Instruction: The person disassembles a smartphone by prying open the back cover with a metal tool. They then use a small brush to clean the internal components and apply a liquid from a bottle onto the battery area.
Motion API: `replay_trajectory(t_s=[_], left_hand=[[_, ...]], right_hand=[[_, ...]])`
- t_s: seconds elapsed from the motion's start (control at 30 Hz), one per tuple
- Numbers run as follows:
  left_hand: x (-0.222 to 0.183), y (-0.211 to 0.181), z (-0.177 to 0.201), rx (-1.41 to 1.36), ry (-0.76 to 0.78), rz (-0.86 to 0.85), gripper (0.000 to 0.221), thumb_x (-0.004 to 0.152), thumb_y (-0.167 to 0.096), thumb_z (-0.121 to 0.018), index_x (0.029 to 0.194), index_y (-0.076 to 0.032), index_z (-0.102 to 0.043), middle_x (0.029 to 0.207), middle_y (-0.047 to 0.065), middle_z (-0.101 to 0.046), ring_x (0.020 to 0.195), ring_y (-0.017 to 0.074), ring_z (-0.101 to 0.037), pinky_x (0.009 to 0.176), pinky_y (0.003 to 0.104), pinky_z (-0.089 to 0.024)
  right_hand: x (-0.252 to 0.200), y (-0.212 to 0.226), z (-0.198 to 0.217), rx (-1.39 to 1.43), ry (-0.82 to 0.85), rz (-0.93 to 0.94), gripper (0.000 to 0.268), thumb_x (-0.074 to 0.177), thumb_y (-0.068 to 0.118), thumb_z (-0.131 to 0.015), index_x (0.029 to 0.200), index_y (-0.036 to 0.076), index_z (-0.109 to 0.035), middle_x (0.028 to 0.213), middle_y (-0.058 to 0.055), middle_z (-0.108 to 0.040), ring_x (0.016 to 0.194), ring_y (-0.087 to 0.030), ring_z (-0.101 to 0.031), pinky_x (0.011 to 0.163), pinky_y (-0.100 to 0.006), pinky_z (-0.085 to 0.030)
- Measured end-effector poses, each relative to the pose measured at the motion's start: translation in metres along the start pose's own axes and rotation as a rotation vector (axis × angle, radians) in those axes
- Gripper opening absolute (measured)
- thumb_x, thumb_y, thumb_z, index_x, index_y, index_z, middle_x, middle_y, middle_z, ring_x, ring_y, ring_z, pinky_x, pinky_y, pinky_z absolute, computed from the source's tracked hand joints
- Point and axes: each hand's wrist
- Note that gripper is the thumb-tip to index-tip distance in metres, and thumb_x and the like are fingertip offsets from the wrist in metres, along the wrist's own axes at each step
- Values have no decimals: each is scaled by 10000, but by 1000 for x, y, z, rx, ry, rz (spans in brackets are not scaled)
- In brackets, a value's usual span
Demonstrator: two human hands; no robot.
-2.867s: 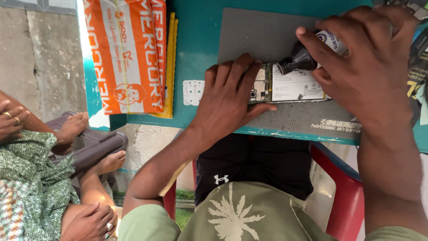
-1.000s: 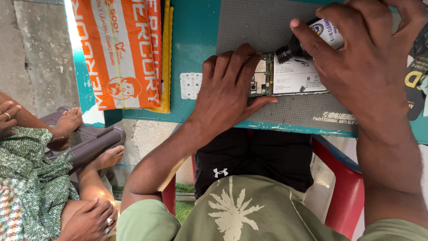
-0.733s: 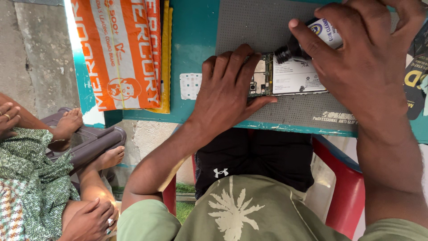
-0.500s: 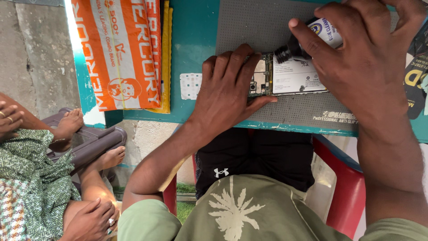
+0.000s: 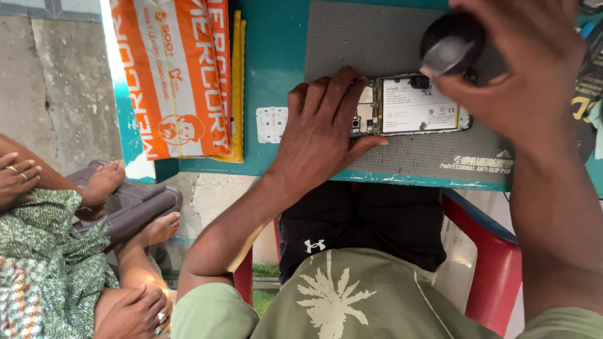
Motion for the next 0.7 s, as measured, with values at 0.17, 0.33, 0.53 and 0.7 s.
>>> replay_trajectory(t_s=[0.17,0.33,0.53,0.7], left_hand=[[2,1,5,-46,-18,-27,865,894,-591,-771,1429,46,-531,1492,151,-455,1322,317,-449,1091,501,-375],[4,-1,6,-54,-10,-27,876,849,-557,-778,1422,59,-531,1484,160,-462,1315,322,-454,1103,518,-373],[3,-1,5,-71,-26,-30,874,857,-560,-778,1421,61,-531,1478,163,-473,1310,321,-457,1103,512,-376],[4,-1,5,-70,-28,-41,865,875,-560,-771,1423,65,-531,1481,170,-476,1318,325,-457,1091,501,-371]], right_hand=[[19,-16,-19,302,-40,-217,354,985,236,-849,1217,34,-672,1097,-80,-659,1035,-221,-637,893,-396,-496],[69,-19,-60,459,32,-266,320,1067,331,-810,1136,33,-716,949,-77,-674,893,-205,-677,785,-376,-548],[120,-1,-114,476,66,-405,426,1060,456,-830,1047,38,-749,823,-53,-707,780,-173,-736,654,-345,-596],[127,-2,-119,515,24,-267,422,1041,439,-832,1092,30,-741,890,-70,-746,874,-181,-779,731,-335,-630]])
Point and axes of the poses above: each hand's wrist, its own x-axis towards the middle knuckle, its own z-axis out of the back of the hand, y = z × x
